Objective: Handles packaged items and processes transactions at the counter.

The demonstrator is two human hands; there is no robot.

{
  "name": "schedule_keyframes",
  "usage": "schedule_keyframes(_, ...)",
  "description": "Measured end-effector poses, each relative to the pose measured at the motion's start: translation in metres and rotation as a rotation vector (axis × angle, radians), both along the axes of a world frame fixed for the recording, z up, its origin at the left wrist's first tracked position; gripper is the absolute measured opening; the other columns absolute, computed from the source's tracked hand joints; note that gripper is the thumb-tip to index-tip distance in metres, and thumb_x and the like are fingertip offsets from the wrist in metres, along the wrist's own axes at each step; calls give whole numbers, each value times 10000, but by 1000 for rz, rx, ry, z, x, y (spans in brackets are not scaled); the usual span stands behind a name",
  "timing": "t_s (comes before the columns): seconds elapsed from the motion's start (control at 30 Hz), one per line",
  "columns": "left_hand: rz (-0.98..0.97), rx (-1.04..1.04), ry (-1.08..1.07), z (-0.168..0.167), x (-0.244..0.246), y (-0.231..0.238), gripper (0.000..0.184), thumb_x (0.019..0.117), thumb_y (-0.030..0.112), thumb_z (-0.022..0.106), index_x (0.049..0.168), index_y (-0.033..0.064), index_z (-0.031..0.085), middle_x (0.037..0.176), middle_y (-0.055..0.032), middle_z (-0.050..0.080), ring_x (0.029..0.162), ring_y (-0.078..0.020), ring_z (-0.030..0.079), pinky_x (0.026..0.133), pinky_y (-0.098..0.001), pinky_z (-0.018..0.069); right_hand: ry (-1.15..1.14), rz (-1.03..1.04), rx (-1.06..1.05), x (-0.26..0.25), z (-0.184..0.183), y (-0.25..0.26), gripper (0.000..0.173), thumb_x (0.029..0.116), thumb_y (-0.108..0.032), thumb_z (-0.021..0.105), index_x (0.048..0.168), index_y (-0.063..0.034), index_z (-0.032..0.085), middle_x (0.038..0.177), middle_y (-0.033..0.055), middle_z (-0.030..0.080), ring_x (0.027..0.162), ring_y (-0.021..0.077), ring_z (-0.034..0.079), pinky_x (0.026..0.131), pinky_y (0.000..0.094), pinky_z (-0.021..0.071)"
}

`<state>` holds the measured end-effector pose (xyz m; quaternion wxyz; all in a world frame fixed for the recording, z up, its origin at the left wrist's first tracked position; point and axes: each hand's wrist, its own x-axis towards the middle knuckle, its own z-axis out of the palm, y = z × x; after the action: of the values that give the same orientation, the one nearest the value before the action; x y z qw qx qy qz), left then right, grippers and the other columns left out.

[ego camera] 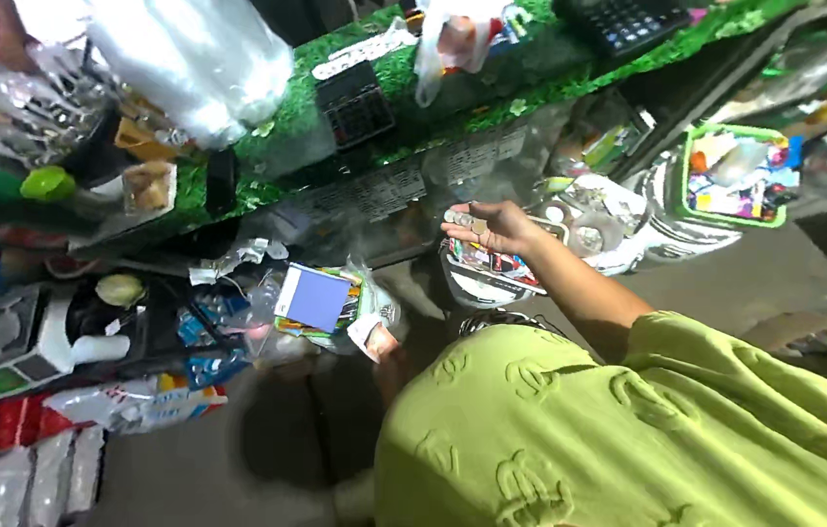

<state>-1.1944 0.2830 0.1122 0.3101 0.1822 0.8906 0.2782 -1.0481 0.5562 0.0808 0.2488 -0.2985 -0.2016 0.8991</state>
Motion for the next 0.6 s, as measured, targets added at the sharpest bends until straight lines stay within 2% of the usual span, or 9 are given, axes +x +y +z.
schedule_keyframes(0.03, 130, -123, -394, 11, -27, 18, 420, 1128, 108, 345, 1494, -96, 377, 1483, -148, 533, 1298, -142, 529, 1124, -285, 371, 12, 40, 5, -13, 3, 3, 482, 1136, -297, 267, 1348, 38, 542, 1230, 233, 672, 1087, 325, 713, 960, 420, 595)
schedule_keyframes(0.07, 203, 46, -379, -27, -34, 9, 389, 1130, 111, 327, 1432, -124, 399, 1334, -222, 576, 1129, -217, 597, 989, -336, 485, 20, 76, 8, -27, 5, 6, 476, 1136, -288, 264, 1346, 37, 541, 1226, 231, 675, 1088, 323, 714, 963, 420, 594)
schedule_keyframes(0.1, 316, 477, -115, -107, -32, -5, 374, 1097, 124, 409, 1188, -219, 529, 927, -300, 660, 716, -249, 669, 594, -337, 573, 19, 118, 19, -40, 6, 9, 470, 1136, -276, 258, 1346, 35, 541, 1223, 228, 678, 1089, 319, 715, 966, 419, 593)
schedule_keyframes(0.13, 421, 607, -200, -143, -44, -7, 389, 1107, 206, 434, 1189, -156, 551, 855, -218, 664, 659, -205, 658, 564, -348, 574, 13, 161, 32, -53, 7, 13, 464, 1137, -264, 254, 1348, 37, 538, 1221, 227, 680, 1092, 320, 715, 971, 424, 592)
schedule_keyframes(0.23, 553, 506, -355, -144, -88, 13, 395, 1110, 295, 450, 1258, -52, 568, 901, -130, 685, 729, -160, 670, 681, -370, 600, 10, 317, 104, -89, 6, 35, 474, 1136, -248, 223, 1359, 33, 533, 1252, 229, 672, 1126, 324, 704, 990, 432, 582)
schedule_keyframes(0.37, 550, 242, -235, -146, -143, 35, 476, 1097, 355, 483, 1294, -65, 592, 1115, -245, 687, 970, -299, 688, 896, -498, 568, -33, 437, 58, -130, 6, 63, 476, 1130, -263, 252, 1373, 41, 528, 1275, 236, 659, 1147, 333, 689, 1006, 443, 567)
schedule_keyframes(0.43, 517, 175, -192, -158, -167, 47, 535, 1085, 429, 484, 1253, -57, 630, 1124, -258, 692, 1010, -345, 692, 930, -550, 555, -107, 496, 71, -147, 11, 71, 433, 1123, -255, 334, 1347, 42, 556, 1247, 225, 676, 1116, 331, 703, 991, 456, 580)
schedule_keyframes(0.5, 498, 267, -152, -154, -182, 69, 507, 1085, 400, 496, 1243, -61, 635, 1111, -244, 698, 1004, -318, 694, 935, -519, 558, -210, 567, 124, -162, 14, 76, 393, 1112, -256, 405, 1327, 35, 557, 1189, 196, 690, 1023, 299, 727, 928, 446, 608)
schedule_keyframes(0.6, 438, 588, -150, -111, -185, 110, 367, 1099, 184, 462, 1244, -131, 583, 1073, -211, 698, 943, -158, 699, 901, -336, 579, -271, 671, 152, -182, 1, 76, 448, 1129, -322, 367, 1303, 43, 559, 1130, 172, 696, 958, 265, 733, 888, 418, 614)
